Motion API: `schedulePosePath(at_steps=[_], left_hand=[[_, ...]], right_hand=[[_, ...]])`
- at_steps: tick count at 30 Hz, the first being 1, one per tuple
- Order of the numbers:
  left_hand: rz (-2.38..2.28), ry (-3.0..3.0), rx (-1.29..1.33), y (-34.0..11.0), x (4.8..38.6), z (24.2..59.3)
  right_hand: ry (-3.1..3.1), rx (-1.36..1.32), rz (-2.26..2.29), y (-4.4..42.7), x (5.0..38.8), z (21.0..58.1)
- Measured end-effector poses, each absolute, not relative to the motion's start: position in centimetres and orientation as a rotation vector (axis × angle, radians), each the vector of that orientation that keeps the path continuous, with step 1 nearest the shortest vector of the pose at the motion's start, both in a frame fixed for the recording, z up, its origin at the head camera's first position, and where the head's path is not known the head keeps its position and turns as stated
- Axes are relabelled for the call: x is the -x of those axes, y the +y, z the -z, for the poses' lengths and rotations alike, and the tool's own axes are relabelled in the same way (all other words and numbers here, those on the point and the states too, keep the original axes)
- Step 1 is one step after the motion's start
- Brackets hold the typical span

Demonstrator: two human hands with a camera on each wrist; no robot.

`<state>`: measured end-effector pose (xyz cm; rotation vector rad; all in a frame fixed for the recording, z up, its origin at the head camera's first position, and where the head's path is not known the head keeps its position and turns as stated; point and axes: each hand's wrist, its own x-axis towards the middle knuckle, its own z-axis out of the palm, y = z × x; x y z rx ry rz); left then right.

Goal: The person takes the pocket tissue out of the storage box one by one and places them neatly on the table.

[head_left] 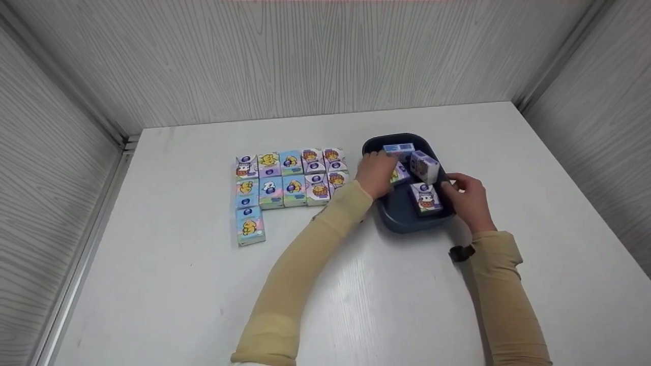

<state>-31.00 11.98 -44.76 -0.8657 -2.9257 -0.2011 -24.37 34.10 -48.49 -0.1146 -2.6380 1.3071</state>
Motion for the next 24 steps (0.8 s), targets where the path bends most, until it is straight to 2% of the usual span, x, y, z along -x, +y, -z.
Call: schedulePosePath(at_steps=[9,16,24], left_hand=[[0.772,-2.608,0.942,9.7,28.4,43.0],[0.882,-2.43,0.896,4.9,24.4,41.8],[0.704,-2.601,0.768,-1.9,19.9,43.8]], right_hand=[[-2.646,0.115,-1.303,34.2,24.3,48.4],[-2.638,0.103,-1.318,33.8,24.4,48.0],[-2.664,0.119,-1.312,34.0,23.9,48.2]])
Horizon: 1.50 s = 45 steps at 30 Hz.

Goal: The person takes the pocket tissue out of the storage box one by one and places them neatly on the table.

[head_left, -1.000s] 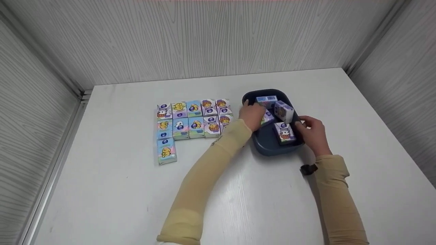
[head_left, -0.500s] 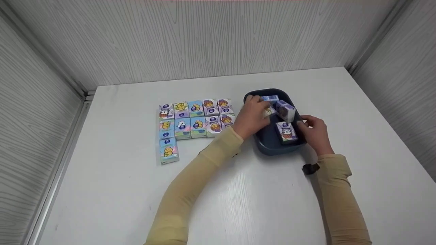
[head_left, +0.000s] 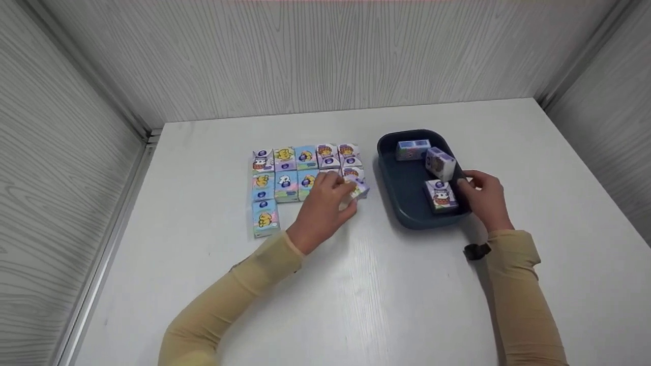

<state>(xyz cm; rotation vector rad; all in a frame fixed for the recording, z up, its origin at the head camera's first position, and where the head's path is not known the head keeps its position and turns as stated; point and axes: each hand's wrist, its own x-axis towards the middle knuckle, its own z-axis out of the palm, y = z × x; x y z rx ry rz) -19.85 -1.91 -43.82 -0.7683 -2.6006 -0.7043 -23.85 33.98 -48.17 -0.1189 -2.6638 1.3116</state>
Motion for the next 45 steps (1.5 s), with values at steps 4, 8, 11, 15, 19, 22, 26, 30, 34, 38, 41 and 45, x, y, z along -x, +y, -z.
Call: schedulePosePath(at_steps=[4,8,11,15,19,22,26,30,34,38,41,45], left_hand=[[0.506,-2.695,0.698,-4.1,17.8,45.5],[0.244,-2.746,0.709,-5.3,16.1,46.7],[0.043,-2.773,0.775,-5.5,15.1,47.2],[-0.16,-2.832,0.84,-5.4,14.3,47.3],[-0.262,-2.876,0.889,-5.5,14.1,47.2],[-0.236,-2.927,0.915,-5.6,13.9,47.1],[-0.178,-3.001,0.905,-5.7,14.0,47.0],[-0.198,-3.025,0.859,-5.9,14.6,46.9],[-0.241,-3.049,0.796,-6.1,15.4,47.0],[-0.25,-3.073,0.722,-6.3,16.0,47.1],[-0.234,-3.086,0.661,-6.5,16.3,47.1],[-0.22,-3.066,0.6,-6.9,16.6,47.1]], right_hand=[[-2.683,0.162,-1.305,34.6,23.5,48.0],[-2.694,0.198,-1.294,35.0,23.3,48.0],[-2.694,0.206,-1.298,35.2,23.0,48.1],[-2.676,0.175,-1.296,35.1,23.0,48.3],[-2.667,0.157,-1.293,35.0,23.1,48.3],[-2.678,0.167,-1.291,35.0,23.2,48.2],[-2.683,0.166,-1.279,34.9,23.4,48.2],[-2.684,0.156,-1.276,34.8,23.5,48.1],[-2.694,0.157,-1.289,34.7,23.7,48.1],[-2.701,0.156,-1.308,34.5,23.8,48.1],[-2.701,0.144,-1.31,34.2,23.8,48.2],[-2.69,0.129,-1.301,34.0,24.0,48.1]])
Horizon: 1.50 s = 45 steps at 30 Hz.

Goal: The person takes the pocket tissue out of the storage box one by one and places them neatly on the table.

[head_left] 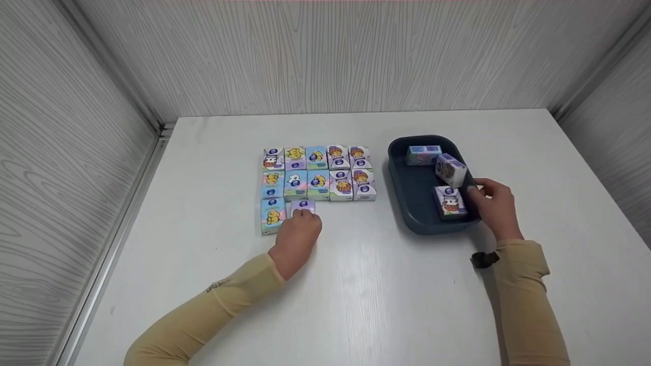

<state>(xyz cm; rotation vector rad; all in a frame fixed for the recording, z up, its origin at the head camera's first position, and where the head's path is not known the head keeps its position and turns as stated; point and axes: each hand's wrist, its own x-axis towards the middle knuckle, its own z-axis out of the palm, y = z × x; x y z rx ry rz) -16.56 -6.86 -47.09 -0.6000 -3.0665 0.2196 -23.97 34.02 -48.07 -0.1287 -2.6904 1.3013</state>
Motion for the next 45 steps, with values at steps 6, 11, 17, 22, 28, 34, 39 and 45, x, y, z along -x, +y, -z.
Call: schedulePosePath(at_steps=[6,11,17,22,28,34,39,45], left_hand=[[-0.177,-3.066,0.554,-6.6,17.0,46.8],[-0.173,-3.077,0.543,-6.3,17.3,46.6],[-0.21,-3.068,0.545,-5.7,17.3,46.4],[-0.225,-2.982,0.601,-4.4,17.2,45.8],[-0.126,-2.76,0.817,-0.3,17.6,44.8],[0.158,-2.649,1.058,6.7,19.3,43.5],[0.238,-2.737,1.253,11.8,21.0,42.9],[0.163,-2.881,1.396,15.6,23.3,43.2]], right_hand=[[-2.677,0.127,-1.293,34.5,23.8,47.9],[-2.667,0.137,-1.298,34.8,23.6,47.9],[-2.646,0.131,-1.292,35.0,23.4,47.9],[-2.649,0.131,-1.286,35.0,23.4,48.1],[-2.653,0.14,-1.305,34.7,23.5,48.6],[-2.647,0.139,-1.33,34.3,23.6,48.7],[-2.652,0.141,-1.343,34.0,23.8,48.5],[-2.65,0.137,-1.343,34.0,24.1,48.3]])
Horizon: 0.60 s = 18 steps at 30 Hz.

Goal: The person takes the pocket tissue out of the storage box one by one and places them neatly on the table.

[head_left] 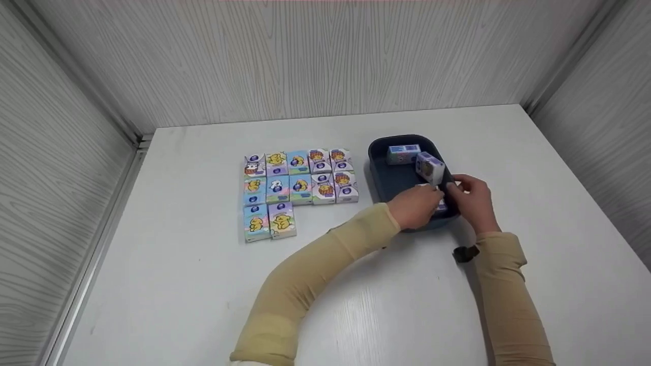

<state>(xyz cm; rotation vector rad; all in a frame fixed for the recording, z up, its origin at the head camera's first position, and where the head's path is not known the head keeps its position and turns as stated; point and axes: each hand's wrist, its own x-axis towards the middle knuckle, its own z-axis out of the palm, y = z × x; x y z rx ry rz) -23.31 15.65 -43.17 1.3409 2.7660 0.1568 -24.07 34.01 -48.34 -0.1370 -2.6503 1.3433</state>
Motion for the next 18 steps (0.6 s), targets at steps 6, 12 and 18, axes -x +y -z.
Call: schedulePosePath(at_steps=[6,12,18], left_hand=[[0.119,2.698,-1.189,17.6,24.6,43.7],[0.209,2.766,-1.006,18.7,24.5,43.8],[0.151,2.868,-0.952,18.3,25.1,44.5]], right_hand=[[-2.662,0.146,-1.351,34.0,24.1,48.2],[-2.636,0.093,-1.307,34.0,24.3,48.4],[-2.633,0.071,-1.299,34.2,24.2,48.6]])
